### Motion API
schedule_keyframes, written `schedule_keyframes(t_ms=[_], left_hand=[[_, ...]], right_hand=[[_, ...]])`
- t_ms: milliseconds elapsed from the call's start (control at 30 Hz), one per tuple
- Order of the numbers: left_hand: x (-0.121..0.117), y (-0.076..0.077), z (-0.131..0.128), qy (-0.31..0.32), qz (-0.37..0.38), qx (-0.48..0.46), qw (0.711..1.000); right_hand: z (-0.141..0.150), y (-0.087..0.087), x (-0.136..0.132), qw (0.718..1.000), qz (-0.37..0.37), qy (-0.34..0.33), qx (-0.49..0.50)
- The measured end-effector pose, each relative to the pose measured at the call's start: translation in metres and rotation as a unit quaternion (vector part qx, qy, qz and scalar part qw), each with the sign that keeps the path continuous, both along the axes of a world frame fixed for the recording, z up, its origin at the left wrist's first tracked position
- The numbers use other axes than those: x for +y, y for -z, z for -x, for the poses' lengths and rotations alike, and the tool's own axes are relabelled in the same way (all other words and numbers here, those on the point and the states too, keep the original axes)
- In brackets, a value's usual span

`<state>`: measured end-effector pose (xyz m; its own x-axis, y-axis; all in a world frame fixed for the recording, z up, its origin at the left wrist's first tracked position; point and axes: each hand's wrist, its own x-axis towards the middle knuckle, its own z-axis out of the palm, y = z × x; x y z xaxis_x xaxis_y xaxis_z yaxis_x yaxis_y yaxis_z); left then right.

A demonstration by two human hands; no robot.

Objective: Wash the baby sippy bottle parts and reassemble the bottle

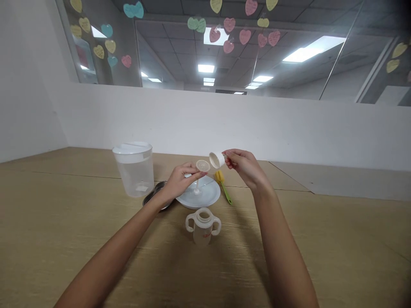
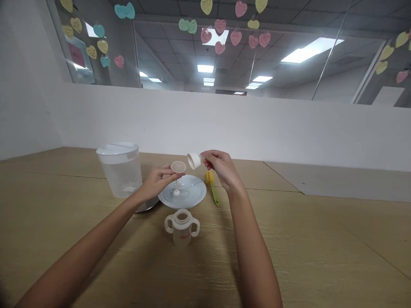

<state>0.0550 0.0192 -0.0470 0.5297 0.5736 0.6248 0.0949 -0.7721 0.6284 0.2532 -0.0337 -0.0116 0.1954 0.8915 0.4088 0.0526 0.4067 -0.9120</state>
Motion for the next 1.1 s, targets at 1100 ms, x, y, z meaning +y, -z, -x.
schedule_keyframes(t_ms=[1100], left_hand=[[0.039, 0.059, -0.011, -0.176, -0.122, 0.42, 0.882]], right_hand=[[0.008, 0.004, 0.008, 0.996, 0.011, 0.029, -0.086]])
